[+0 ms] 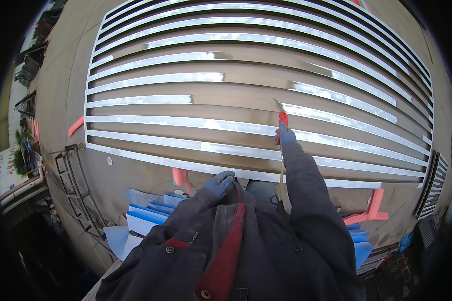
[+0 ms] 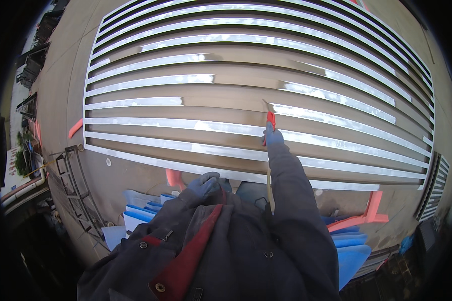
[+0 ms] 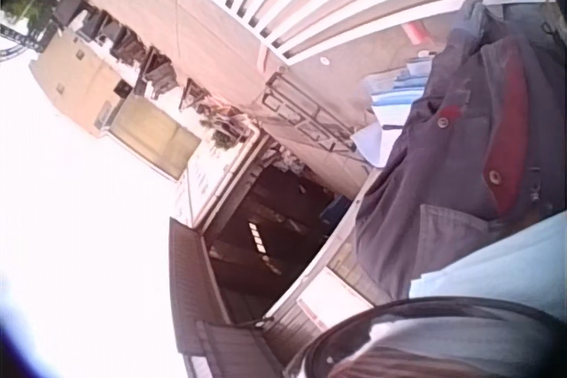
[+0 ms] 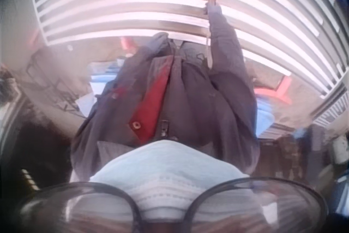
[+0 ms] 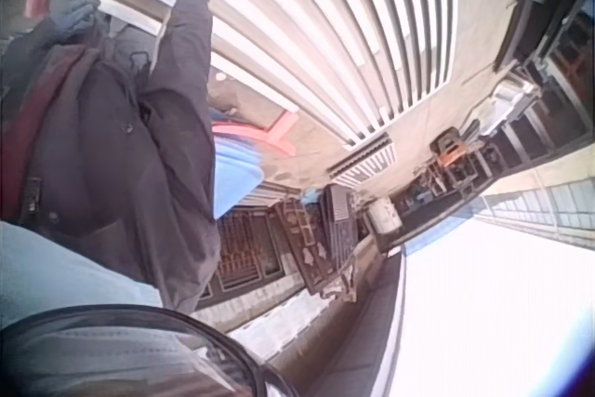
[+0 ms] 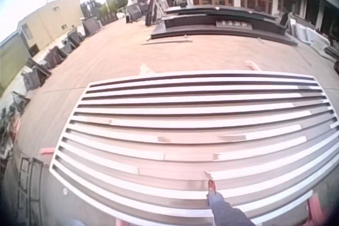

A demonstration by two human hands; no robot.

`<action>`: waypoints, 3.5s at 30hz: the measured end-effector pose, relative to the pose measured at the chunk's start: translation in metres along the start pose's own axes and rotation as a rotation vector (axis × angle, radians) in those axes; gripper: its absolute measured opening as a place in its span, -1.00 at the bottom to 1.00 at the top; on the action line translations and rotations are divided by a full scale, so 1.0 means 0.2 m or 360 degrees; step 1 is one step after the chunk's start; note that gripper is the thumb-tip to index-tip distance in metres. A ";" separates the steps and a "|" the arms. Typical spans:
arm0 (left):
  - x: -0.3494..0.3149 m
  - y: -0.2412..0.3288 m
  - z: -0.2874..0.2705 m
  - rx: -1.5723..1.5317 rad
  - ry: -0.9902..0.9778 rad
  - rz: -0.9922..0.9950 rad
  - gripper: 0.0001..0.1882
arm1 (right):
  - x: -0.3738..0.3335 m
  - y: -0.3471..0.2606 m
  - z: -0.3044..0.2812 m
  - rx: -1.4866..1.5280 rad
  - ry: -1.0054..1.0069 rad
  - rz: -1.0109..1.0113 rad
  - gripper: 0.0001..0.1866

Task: The person uses a red spray gun to apply white paint to a large metal grate lying on the floor. They move systematically along the horizontal bars, spraying each section and occasionally stepping around the object to reach different areas.

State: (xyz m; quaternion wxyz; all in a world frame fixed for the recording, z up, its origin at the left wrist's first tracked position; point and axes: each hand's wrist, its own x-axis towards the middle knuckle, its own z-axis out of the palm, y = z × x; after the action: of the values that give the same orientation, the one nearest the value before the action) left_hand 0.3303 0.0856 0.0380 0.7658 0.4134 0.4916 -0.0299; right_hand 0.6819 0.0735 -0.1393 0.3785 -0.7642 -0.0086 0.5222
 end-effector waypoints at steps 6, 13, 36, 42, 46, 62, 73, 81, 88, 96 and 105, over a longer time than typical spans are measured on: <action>0.06 -0.01 -0.23 0.0207 -0.0042 0.0127 -0.59 | 0.21 -0.10 0.27 -0.0162 0.0168 0.0121 -0.26; 0.06 0.01 -0.56 -0.0004 0.0242 0.0098 -0.61 | -0.04 -0.36 1.19 -0.0898 -0.0408 -0.0296 -0.26; 0.22 0.09 -0.54 -0.0138 0.0194 -0.0057 -0.64 | 0.60 -0.62 -0.74 0.0792 0.0726 0.0068 -0.27; 0.25 0.14 -0.47 -0.0252 -0.0025 0.0007 -0.63 | 0.72 -0.62 -0.03 0.0286 0.0342 0.0181 -0.30; 0.25 0.12 -0.48 0.0236 0.0164 0.0193 -0.63 | 0.54 -0.74 0.90 -0.0103 -0.0193 0.0014 -0.27; 0.29 -0.07 -0.82 0.0339 0.0095 0.0118 -0.62 | 1.01 -1.04 0.13 0.0417 0.0349 0.0053 -0.22; 0.31 0.16 -0.81 -0.0257 0.0273 -0.0136 -0.62 | 0.78 -1.27 0.94 -0.0068 -0.0375 -0.0146 -0.29; 0.59 0.02 -0.83 0.0256 0.0324 -0.0202 -0.59 | 0.80 -1.46 1.10 -0.0261 -0.0395 -0.0113 -0.23; 1.28 0.30 -1.20 0.1037 0.0897 0.0174 -0.58 | 0.90 -1.61 0.71 -0.0031 -0.0230 -0.0286 -0.27; 1.92 0.63 -1.60 0.1874 0.1710 0.0708 -0.40 | 1.35 -1.67 -0.51 0.0251 0.0877 -0.0016 -0.32; 2.49 0.86 -1.51 0.1921 0.1759 0.0473 -0.32 | 1.36 -1.84 0.32 -0.0385 -0.0240 -0.0185 -0.29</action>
State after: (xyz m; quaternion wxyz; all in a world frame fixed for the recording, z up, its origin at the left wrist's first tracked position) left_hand 0.4454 0.5780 -0.2974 0.0567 0.7688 0.6366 0.0204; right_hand 0.8939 0.4830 -0.1487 0.3115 -0.7611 -0.1442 0.5504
